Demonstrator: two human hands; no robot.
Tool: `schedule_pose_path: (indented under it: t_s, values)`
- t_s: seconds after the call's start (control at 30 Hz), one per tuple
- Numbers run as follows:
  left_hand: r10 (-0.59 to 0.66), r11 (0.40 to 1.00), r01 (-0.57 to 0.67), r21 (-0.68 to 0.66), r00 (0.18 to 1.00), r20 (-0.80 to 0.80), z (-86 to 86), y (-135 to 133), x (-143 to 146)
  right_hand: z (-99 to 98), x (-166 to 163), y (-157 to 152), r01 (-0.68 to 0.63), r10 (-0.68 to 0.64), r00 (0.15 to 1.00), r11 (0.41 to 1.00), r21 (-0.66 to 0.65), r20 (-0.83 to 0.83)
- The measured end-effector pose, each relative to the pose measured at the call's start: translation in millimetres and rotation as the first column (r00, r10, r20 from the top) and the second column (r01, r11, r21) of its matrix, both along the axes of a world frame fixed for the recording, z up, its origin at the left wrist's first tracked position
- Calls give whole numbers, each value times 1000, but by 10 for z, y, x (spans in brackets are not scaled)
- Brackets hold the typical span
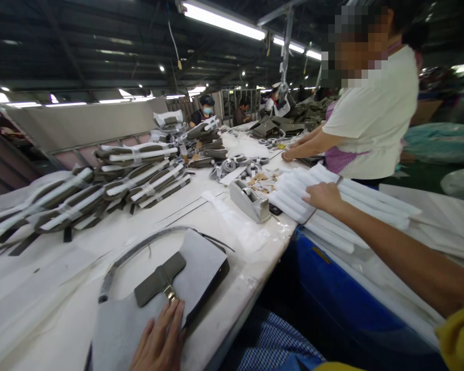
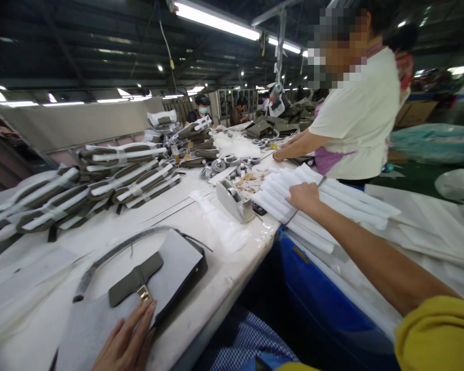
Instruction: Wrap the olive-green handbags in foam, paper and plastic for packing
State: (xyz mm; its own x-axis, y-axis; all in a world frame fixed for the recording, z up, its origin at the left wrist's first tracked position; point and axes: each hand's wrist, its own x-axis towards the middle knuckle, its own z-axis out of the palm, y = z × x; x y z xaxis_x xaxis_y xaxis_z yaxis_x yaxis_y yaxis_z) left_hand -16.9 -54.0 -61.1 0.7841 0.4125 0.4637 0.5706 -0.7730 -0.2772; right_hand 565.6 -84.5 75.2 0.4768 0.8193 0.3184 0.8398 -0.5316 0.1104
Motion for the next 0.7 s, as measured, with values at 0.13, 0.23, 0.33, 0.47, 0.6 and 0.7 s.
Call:
schedule_pose_path:
  t_s: [0.13,0.23,0.33,0.47,0.6,0.7]
  values:
    - [119,990,-109,-94,987,108,139,-205,150,451,-525,32,-387,383,920,856,342,82]
    - [163,977,-138,-160,975,153,210,-267,226,725,-1200,-6,-530,604,797,704,473,-6]
    - [173,969,-132,-211,966,191,273,-288,257,685,-1932,-106,-795,894,435,438,419,-108]
    - [187,942,-118,-315,962,197,400,-280,254,146,-2701,-232,-961,964,1,76,267,-268]
    - [204,853,-107,-511,969,138,654,-207,220,-445,-3112,-285,-984,992,-36,-14,176,-122]
    - [168,803,-75,-592,980,103,847,-141,200,-695,-3307,-300,-976,999,-24,-15,217,-43]
